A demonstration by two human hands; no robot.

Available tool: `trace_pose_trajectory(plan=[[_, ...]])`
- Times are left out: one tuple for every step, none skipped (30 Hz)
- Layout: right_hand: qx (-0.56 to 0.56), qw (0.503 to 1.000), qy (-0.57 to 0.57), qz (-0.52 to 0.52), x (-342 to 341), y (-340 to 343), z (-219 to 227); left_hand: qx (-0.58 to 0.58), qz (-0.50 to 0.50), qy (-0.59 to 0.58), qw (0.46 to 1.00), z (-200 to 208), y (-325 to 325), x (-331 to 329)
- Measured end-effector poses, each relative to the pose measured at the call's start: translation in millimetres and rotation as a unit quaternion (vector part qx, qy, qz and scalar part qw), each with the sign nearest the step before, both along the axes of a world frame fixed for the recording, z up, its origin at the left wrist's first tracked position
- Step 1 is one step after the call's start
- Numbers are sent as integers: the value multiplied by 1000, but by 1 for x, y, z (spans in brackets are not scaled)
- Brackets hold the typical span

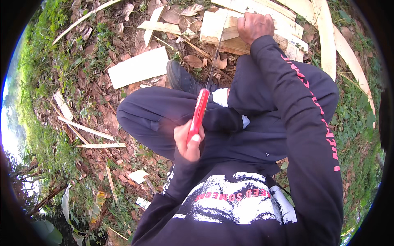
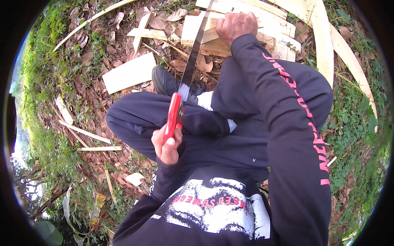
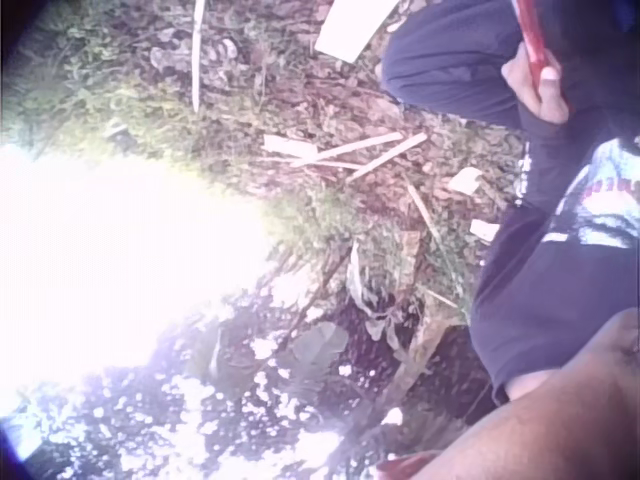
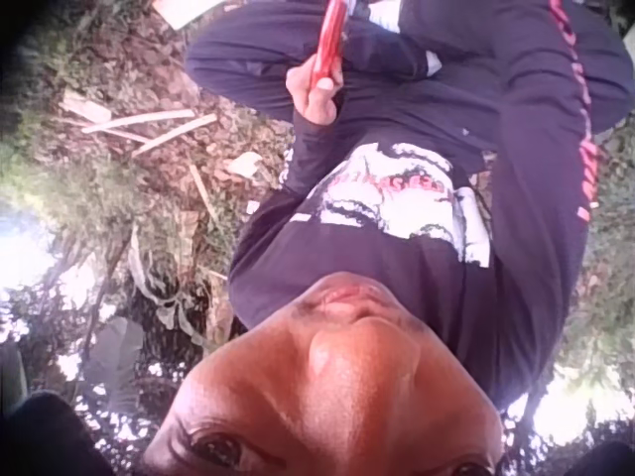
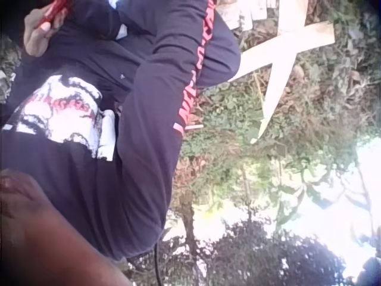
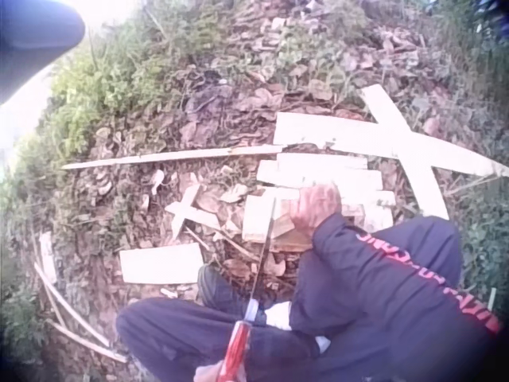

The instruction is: The person sits on the ground and uses a red hand saw to cut a piece of light-colored wood. They hold the wood steady with one hand and saw with the other, producing sawdust and cut pieces.

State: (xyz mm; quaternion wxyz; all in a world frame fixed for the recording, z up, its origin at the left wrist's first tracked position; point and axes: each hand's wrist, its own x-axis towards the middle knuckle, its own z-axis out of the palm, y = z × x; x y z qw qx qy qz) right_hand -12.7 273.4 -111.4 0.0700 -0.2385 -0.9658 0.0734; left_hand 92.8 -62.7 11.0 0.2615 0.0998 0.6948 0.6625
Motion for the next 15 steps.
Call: trace_pose_trajectory(plan=[[-3, 1000, -5, -1, 2, -2, 2, -3, 11, -7, 1000, 6, 1, 0], [-5, 1000, -6, 7, -1, -2, 5, -4, 11, 2, 1000, 3, 12, -4], [3, 1000, -11, 12, -3, -1, 5, -4, 8, 12, 1000, -1, 25, -12], [17, 1000, -6, 18, -2, -2, -1, -6, -15, 27, 999, -18, 43, -32], [28, 999, 1, 29, -7, -3, -7, -1, -9, 26, 1000, -21, 56, -47], [47, 998, 7, 37, -8, -2, -11, 12, -5, 23, 1000, -23, 65, -55], [8, 1000, -5, 2, -7, -11, 4, 18, 8, -4, 1000, -21, 60, -51], [4, 1000, -14, 4, 2, -8, 5, 17, -7, 7, 1000, -19, 45, -37], [-1, 1000, -12, 9, 4, -3, 3, -12, -18, 12, 1000, -7, 27, -18], [-4, 1000, -6, 12, -1, 2, 2, -15, 0, 29, 999, 1, 9, 0], [-11, 1000, -7, 15, 0, 2, 3, -2, 18, -9, 1000, 10, -1, 11], [-1, 1000, -10, 10, 0, 1, 4, 5, 22, -16, 1000, 11, -1, 10], [10, 1000, -10, 10, -3, 1, 3, 5, 9, 0, 1000, 6, 10, -1], [17, 1000, -13, 13, -4, -4, 1, 0, 12, 37, 999, -15, 28, -18], [25, 1000, -3, 14, -5, -6, 1, -7, 16, 73, 997, -34, 47, -36]])
